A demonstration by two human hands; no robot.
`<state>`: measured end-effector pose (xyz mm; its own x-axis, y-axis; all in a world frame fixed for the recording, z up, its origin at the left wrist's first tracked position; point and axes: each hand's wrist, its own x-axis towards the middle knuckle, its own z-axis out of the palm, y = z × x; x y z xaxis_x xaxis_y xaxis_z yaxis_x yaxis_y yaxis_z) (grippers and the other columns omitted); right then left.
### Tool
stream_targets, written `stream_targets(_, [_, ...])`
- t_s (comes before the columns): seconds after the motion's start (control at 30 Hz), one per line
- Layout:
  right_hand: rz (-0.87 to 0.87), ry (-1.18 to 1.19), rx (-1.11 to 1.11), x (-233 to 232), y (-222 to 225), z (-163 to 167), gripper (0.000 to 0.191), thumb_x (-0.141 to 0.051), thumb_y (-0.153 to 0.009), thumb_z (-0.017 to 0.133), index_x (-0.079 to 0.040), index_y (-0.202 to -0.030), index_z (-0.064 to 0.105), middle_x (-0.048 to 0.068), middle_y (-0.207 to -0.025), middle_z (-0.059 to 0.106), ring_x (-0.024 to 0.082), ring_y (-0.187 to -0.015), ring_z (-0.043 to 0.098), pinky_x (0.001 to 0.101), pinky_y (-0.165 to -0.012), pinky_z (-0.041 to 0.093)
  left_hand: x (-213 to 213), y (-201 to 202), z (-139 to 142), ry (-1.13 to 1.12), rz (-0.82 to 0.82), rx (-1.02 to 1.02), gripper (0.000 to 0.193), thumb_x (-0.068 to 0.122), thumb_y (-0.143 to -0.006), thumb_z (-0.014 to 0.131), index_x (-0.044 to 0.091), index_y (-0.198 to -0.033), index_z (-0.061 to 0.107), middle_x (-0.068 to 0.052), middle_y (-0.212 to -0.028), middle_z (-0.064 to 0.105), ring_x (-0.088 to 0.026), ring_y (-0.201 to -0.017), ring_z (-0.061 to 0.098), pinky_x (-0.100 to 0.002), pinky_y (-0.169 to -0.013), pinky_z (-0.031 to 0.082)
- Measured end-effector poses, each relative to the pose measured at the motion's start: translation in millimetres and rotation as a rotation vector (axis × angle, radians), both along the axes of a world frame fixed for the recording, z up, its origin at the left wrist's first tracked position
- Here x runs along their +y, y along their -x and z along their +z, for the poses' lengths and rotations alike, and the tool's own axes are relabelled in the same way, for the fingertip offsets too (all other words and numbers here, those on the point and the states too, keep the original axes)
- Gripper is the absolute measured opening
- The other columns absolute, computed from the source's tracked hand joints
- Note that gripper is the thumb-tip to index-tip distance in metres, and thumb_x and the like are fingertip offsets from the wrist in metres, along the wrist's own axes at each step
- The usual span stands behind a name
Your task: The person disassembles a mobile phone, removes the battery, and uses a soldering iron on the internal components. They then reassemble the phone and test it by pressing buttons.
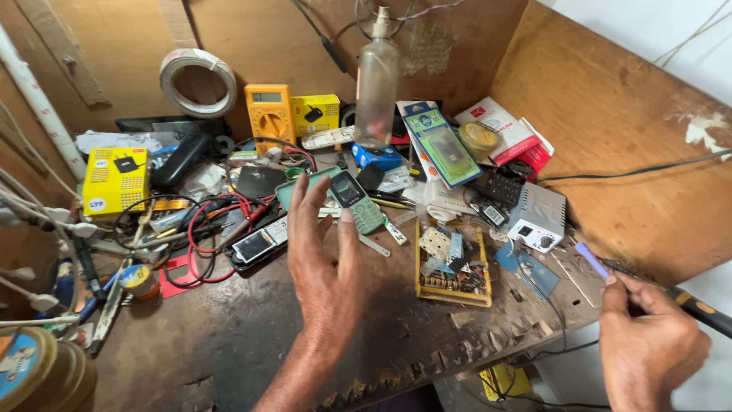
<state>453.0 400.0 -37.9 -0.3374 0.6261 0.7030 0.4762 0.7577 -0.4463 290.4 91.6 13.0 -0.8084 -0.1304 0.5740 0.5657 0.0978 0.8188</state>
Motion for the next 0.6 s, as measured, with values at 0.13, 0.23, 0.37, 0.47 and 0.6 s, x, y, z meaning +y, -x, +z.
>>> stream_targets(0.13, [-0.034,-0.048,-0.062,14,7,-22,0.016,-0.019,-0.101,0.08,-0.01,-0.113,0.084,0.008,-0.08,0.074,0.018,-0.068,0.07,0.032,-0.07,0.053,-26,19,-10,0.037,0.003,0.015,0.039,0.005,-0.096,0.059,0.002,-0.135,0.059,-0.017,-0.149,0.055,-0.028,-0.128,0.063,-0.039,-0.093,0.059])
stream_targets(0.23, [-0.038,-0.041,-0.055,33,5,-50,0.025,-0.022,-0.099,0.084,-0.006,-0.118,0.083,0.011,-0.078,0.072,0.02,-0.064,0.066,0.0346,-0.065,0.052,-50,36,-21,0.238,0.144,0.059,0.036,0.001,-0.095,0.062,0.001,-0.131,0.062,-0.016,-0.128,0.067,-0.031,-0.121,0.066,-0.043,-0.102,0.052])
stream_targets(0.37, [0.225,-0.09,0.216,64,12,-86,0.038,-0.014,-0.099,0.076,0.011,-0.125,0.065,0.018,-0.104,0.066,0.025,-0.09,0.063,0.0367,-0.08,0.052,-76,57,-37,0.366,0.126,0.081,0.036,0.001,-0.088,0.066,0.001,-0.125,0.062,-0.019,-0.122,0.067,-0.035,-0.117,0.064,-0.044,-0.1,0.051])
stream_targets(0.47, [0.202,0.142,0.237,65,12,-90,0.031,-0.019,-0.106,0.07,0.01,-0.118,0.067,0.013,-0.097,0.065,0.023,-0.085,0.062,0.0375,-0.079,0.049,-89,65,-49,0.512,0.133,0.103,0.039,0.004,-0.086,0.07,0.001,-0.124,0.061,-0.019,-0.121,0.066,-0.038,-0.117,0.06,-0.047,-0.101,0.047])
stream_targets(0.6, [0.334,-0.012,0.286,8,25,-56,0.019,-0.009,-0.108,0.075,0.004,-0.12,0.066,0.011,-0.112,0.065,0.02,-0.103,0.061,0.0322,-0.099,0.046,-98,72,-61,0.658,0.186,0.145,0.045,0.01,-0.085,0.072,0.002,-0.126,0.059,-0.019,-0.124,0.063,-0.039,-0.12,0.055,-0.05,-0.103,0.041])
